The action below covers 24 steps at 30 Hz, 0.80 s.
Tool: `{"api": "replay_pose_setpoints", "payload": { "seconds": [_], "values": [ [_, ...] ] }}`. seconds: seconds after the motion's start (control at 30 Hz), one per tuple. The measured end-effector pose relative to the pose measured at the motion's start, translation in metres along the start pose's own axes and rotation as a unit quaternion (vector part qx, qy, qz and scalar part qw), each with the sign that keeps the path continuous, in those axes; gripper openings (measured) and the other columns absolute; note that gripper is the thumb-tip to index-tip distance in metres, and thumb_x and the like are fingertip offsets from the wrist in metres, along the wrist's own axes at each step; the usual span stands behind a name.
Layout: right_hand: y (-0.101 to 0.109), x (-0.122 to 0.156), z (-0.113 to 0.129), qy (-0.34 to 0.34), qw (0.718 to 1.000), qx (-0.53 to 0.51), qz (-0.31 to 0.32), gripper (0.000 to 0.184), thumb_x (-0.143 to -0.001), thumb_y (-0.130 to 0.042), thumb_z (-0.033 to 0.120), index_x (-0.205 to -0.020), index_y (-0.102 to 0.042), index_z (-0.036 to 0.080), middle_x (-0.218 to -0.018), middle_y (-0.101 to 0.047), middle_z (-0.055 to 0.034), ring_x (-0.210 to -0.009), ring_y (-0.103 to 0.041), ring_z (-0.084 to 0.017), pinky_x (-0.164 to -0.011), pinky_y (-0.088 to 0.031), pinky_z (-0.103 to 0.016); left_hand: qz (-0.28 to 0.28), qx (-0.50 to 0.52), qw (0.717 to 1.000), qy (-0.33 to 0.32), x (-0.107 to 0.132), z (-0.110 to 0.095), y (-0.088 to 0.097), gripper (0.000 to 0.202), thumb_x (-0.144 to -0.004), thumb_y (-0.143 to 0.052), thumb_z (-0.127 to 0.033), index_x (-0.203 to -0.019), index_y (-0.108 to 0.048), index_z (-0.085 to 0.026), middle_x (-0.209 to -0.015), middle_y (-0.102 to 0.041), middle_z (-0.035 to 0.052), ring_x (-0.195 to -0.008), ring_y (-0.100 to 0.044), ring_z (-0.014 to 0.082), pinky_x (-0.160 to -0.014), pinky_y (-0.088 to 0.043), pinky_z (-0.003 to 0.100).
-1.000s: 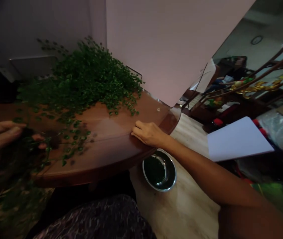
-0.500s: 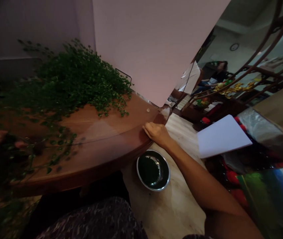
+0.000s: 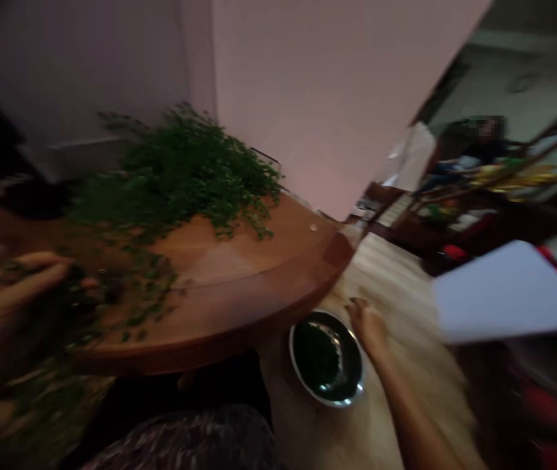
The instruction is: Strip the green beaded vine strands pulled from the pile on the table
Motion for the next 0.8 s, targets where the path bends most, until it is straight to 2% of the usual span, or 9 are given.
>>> {"api": "replay_pose_setpoints", "payload": {
  "seconds": [0.07, 0.13, 0.2, 0.27, 0.33, 0.47, 0.67, 0.73, 0.8],
  "values": [
    [0.011, -0.015, 0.014, -0.022, 0.997, -0.054, -0.054, 0.046, -0.086, -0.028, 0.043, -0.085, -0.063, 0.013, -0.06, -0.059, -0.0107, -0.047, -0.056, -0.023, -0.046, -0.042, -0.035, 0.015, 0.073, 0.997, 0.021, 0.004, -0.004, -0.006, 0.027, -0.06, -0.071, -0.023, -0.081, -0.054, -0.023, -0.059, -0.067, -0.0044, -0.049, -0.063, 0.016, -0.046, -0.052, 0.025],
    [0.028, -0.031, 0.037, -0.08, 0.966, -0.185, -0.16, 0.034, -0.084, -0.04, 0.04, -0.1, -0.061, 0.02, -0.077, -0.064, -0.0111, -0.057, -0.06, -0.023, -0.056, -0.047, -0.037, 0.055, 0.097, 0.994, 0.015, 0.002, -0.008, -0.009, 0.028, -0.06, -0.07, -0.022, -0.08, -0.051, -0.021, -0.059, -0.067, -0.0015, -0.047, -0.062, 0.0172, -0.042, -0.05, 0.025],
    [0.047, -0.041, 0.08, -0.043, 0.951, -0.218, -0.213, 0.026, -0.081, -0.05, 0.038, -0.1, -0.062, 0.027, -0.087, -0.065, -0.0112, -0.068, -0.062, -0.024, -0.066, -0.047, -0.036, 0.088, 0.113, 0.99, 0.005, -0.001, -0.013, -0.009, 0.026, -0.062, -0.069, -0.021, -0.079, -0.05, -0.019, -0.059, -0.066, 0.0002, -0.047, -0.062, 0.0174, -0.043, -0.05, 0.026],
    [0.063, -0.046, 0.137, 0.1, 0.943, -0.277, -0.156, 0.024, -0.081, -0.049, 0.037, -0.096, -0.063, 0.026, -0.093, -0.065, -0.0091, -0.085, -0.061, -0.025, -0.078, -0.046, -0.037, 0.114, 0.131, 0.985, -0.003, -0.001, -0.019, -0.013, 0.024, -0.064, -0.068, -0.02, -0.08, -0.049, -0.018, -0.059, -0.065, 0.0007, -0.048, -0.062, 0.0167, -0.046, -0.05, 0.026],
    [0.07, -0.046, 0.196, 0.205, 0.91, -0.36, -0.016, 0.025, -0.083, -0.046, 0.036, -0.095, -0.062, 0.022, -0.095, -0.065, -0.0072, -0.089, -0.061, -0.023, -0.08, -0.047, -0.037, 0.136, 0.146, 0.98, -0.013, 0.002, -0.026, -0.02, 0.023, -0.064, -0.067, -0.019, -0.079, -0.05, -0.018, -0.059, -0.065, 0.001, -0.05, -0.062, 0.0165, -0.049, -0.05, 0.026],
    [0.071, -0.054, 0.283, 0.231, 0.822, -0.497, 0.156, 0.034, -0.079, -0.052, 0.04, -0.106, -0.06, 0.019, -0.102, -0.065, -0.0079, -0.089, -0.061, -0.021, -0.072, -0.05, -0.032, 0.182, 0.156, 0.97, -0.051, 0.005, -0.04, -0.034, 0.021, -0.063, -0.068, -0.018, -0.077, -0.053, -0.017, -0.059, -0.065, 0.0019, -0.053, -0.063, 0.0172, -0.053, -0.05, 0.027],
    [0.082, -0.072, 0.338, 0.222, 0.733, -0.6, 0.229, 0.028, -0.072, -0.061, 0.034, -0.093, -0.062, 0.016, -0.07, -0.062, -0.0002, -0.064, -0.056, -0.013, -0.058, -0.045, -0.024, 0.214, 0.138, 0.963, -0.085, -0.005, -0.051, -0.04, 0.016, -0.062, -0.068, -0.015, -0.074, -0.057, -0.015, -0.056, -0.064, 0.0017, -0.055, -0.061, 0.0148, -0.057, -0.046, 0.023],
    [0.081, -0.073, 0.346, 0.236, 0.72, -0.605, 0.243, 0.016, -0.072, -0.06, 0.027, -0.082, -0.063, 0.015, -0.064, -0.059, 0.002, -0.059, -0.053, -0.011, -0.056, -0.041, -0.022, 0.224, 0.141, 0.961, -0.077, -0.01, -0.05, -0.04, 0.016, -0.062, -0.067, -0.013, -0.074, -0.057, -0.015, -0.054, -0.063, 0.002, -0.054, -0.061, 0.0143, -0.056, -0.045, 0.022],
    [0.075, -0.073, 0.349, 0.241, 0.726, -0.598, 0.24, 0.009, -0.074, -0.057, 0.023, -0.07, -0.061, 0.015, -0.061, -0.057, 0.0026, -0.057, -0.05, -0.01, -0.055, -0.039, -0.021, 0.245, 0.159, 0.955, -0.048, -0.016, -0.044, -0.04, 0.017, -0.061, -0.066, -0.011, -0.075, -0.057, -0.015, -0.058, -0.064, 0.0028, -0.053, -0.059, 0.0132, -0.054, -0.045, 0.021]
  ]
}}
Point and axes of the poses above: each hand's wrist, its own x-axis away from the middle knuckle, its own y-axis out of the back of the hand, z = x × y, the point moved 2 cm from there along -x, towards the middle knuckle
